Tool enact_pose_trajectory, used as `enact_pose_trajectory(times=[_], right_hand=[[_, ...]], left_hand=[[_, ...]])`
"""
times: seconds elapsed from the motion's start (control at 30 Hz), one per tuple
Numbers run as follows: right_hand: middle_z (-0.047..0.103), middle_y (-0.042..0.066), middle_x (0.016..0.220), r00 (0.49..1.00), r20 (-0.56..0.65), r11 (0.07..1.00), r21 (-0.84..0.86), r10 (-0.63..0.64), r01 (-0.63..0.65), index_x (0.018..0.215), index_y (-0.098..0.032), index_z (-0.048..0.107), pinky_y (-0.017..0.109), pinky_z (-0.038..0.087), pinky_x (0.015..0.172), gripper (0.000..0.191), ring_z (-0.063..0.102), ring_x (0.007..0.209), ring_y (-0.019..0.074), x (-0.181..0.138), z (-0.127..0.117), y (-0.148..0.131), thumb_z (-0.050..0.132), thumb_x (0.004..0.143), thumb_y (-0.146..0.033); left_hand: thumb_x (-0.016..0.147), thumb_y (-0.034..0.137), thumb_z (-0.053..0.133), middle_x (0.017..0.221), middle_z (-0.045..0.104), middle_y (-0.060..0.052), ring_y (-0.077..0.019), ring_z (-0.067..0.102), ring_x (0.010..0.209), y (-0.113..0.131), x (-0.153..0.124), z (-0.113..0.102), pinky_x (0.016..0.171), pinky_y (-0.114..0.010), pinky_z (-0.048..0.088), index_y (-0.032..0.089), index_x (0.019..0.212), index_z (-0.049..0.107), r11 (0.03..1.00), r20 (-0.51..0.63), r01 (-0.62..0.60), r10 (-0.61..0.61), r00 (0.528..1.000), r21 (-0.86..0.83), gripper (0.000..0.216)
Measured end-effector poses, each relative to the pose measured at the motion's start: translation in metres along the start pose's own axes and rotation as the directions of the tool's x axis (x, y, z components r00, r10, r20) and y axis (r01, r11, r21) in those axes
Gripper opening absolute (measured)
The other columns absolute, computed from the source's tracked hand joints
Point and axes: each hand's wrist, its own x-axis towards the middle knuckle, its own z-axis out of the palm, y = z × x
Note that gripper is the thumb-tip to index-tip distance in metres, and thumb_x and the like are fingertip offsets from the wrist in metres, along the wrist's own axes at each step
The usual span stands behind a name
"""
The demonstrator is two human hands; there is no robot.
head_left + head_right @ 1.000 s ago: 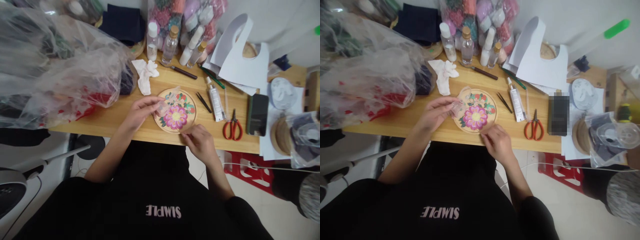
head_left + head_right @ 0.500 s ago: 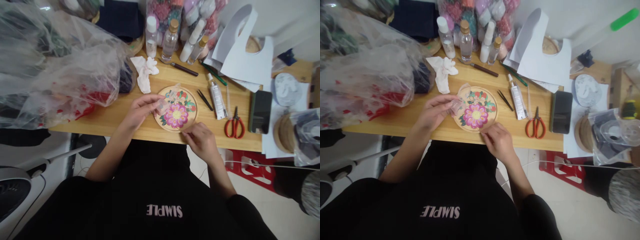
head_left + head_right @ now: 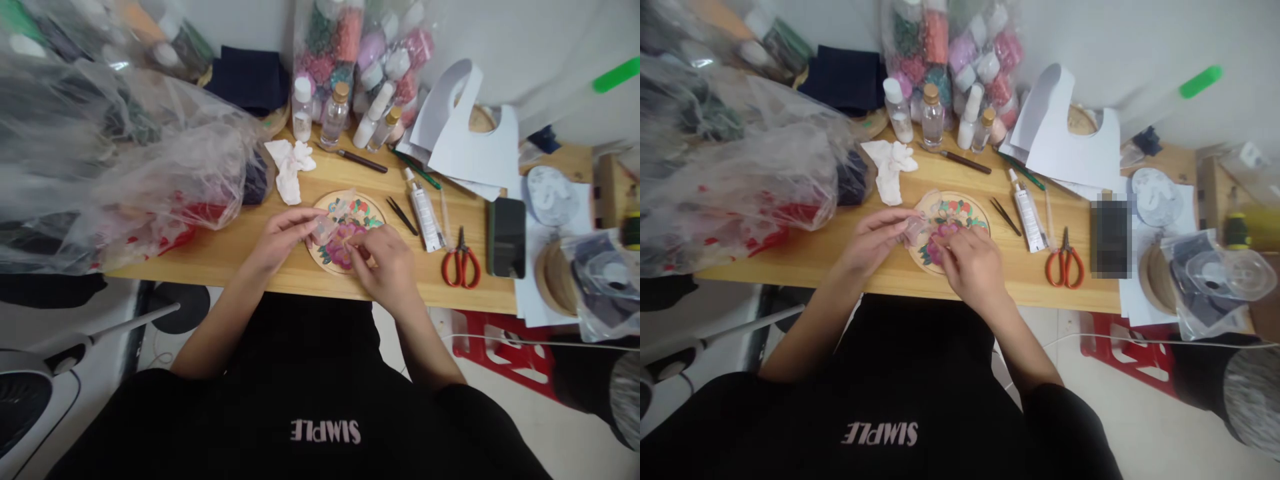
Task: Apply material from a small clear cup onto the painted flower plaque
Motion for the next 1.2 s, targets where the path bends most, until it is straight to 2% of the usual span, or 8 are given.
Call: enact_pose_trajectory(times=[0.13,0.3,0.5,0.67,0.73,0.83,0.97,1.2], right_hand=[[0.063,0.003,0.067,0.998,0.050,0.998,-0.061,0.027,-0.024,0.080,-0.020,0.063,0.032,0.043,0.065,0.014,0.055,0.071,0.0201,0.010,0.010,0.001,0.052,0.089,-0.016],[0.065,0.006,0.071,0.976,0.203,0.996,-0.058,0.073,-0.063,0.077,-0.020,0.063,0.033,0.042,0.067,0.015,0.055,0.075,0.0219,0.014,0.008,0.000,0.051,0.088,-0.019],[0.061,0.001,0.065,0.949,0.277,0.961,0.187,0.150,-0.206,0.072,-0.020,0.061,0.030,0.041,0.066,0.015,0.053,0.066,0.0163,0.017,0.010,0.000,0.056,0.085,-0.016],[0.064,-0.001,0.067,0.911,0.294,0.809,0.434,0.290,-0.398,0.074,-0.020,0.062,0.025,0.039,0.055,0.013,0.050,0.056,0.0110,0.011,0.009,0.001,0.059,0.087,-0.023],[0.065,-0.001,0.068,0.910,0.257,0.788,0.459,0.324,-0.410,0.075,-0.020,0.063,0.025,0.037,0.052,0.013,0.049,0.055,0.0104,0.005,0.003,0.002,0.061,0.087,-0.025],[0.064,0.000,0.068,0.938,0.179,0.850,0.398,0.298,-0.346,0.074,-0.020,0.063,0.025,0.038,0.054,0.013,0.051,0.060,0.0118,-0.010,-0.009,0.006,0.062,0.087,-0.023],[0.061,0.001,0.065,0.967,0.151,0.945,0.230,0.204,-0.235,0.077,-0.020,0.064,0.028,0.042,0.060,0.013,0.053,0.064,0.0147,-0.036,-0.018,0.013,0.059,0.089,-0.020],[0.063,0.004,0.069,0.969,0.160,0.972,0.115,0.186,-0.206,0.080,-0.021,0.064,0.031,0.043,0.060,0.013,0.056,0.068,0.0191,-0.059,-0.015,0.018,0.056,0.090,-0.022]], left_hand=[[0.070,0.029,0.080,0.077,0.074,-0.001,-0.0085,0.061,0.059,0.000,0.000,0.000,0.056,-0.019,0.048,0.023,0.088,0.079,1.000,-0.007,-0.003,0.003,1.000,-0.013,0.020],[0.071,0.032,0.079,0.078,0.074,-0.003,-0.0102,0.060,0.058,-0.001,0.000,-0.002,0.055,-0.022,0.049,0.021,0.090,0.079,1.000,0.003,0.001,-0.002,1.000,0.020,0.022],[0.073,0.030,0.077,0.080,0.074,-0.002,-0.0094,0.061,0.060,-0.002,0.000,-0.003,0.058,-0.022,0.049,0.021,0.092,0.078,0.999,0.027,-0.023,0.022,0.999,0.039,0.021],[0.069,0.032,0.080,0.078,0.074,-0.002,-0.0099,0.062,0.060,0.000,0.000,-0.002,0.056,-0.021,0.050,0.021,0.090,0.079,0.999,-0.005,-0.003,0.003,1.000,0.036,0.023],[0.070,0.032,0.080,0.076,0.074,-0.002,-0.0105,0.062,0.060,0.001,0.000,-0.001,0.056,-0.021,0.049,0.021,0.089,0.079,0.999,-0.010,-0.002,0.002,1.000,0.045,0.023],[0.072,0.031,0.078,0.072,0.073,-0.001,-0.0100,0.062,0.060,0.002,0.000,0.000,0.055,-0.021,0.048,0.022,0.089,0.078,0.999,-0.001,-0.002,0.002,1.000,0.046,0.020],[0.070,0.032,0.079,0.070,0.072,0.000,-0.0100,0.063,0.059,0.002,0.000,0.001,0.054,-0.021,0.047,0.022,0.088,0.078,0.999,-0.008,0.011,-0.011,1.000,0.036,0.021],[0.069,0.033,0.080,0.080,0.075,-0.002,-0.0099,0.063,0.060,-0.001,0.002,-0.002,0.054,-0.021,0.047,0.022,0.089,0.078,1.000,0.009,0.015,-0.015,1.000,0.010,0.022]])
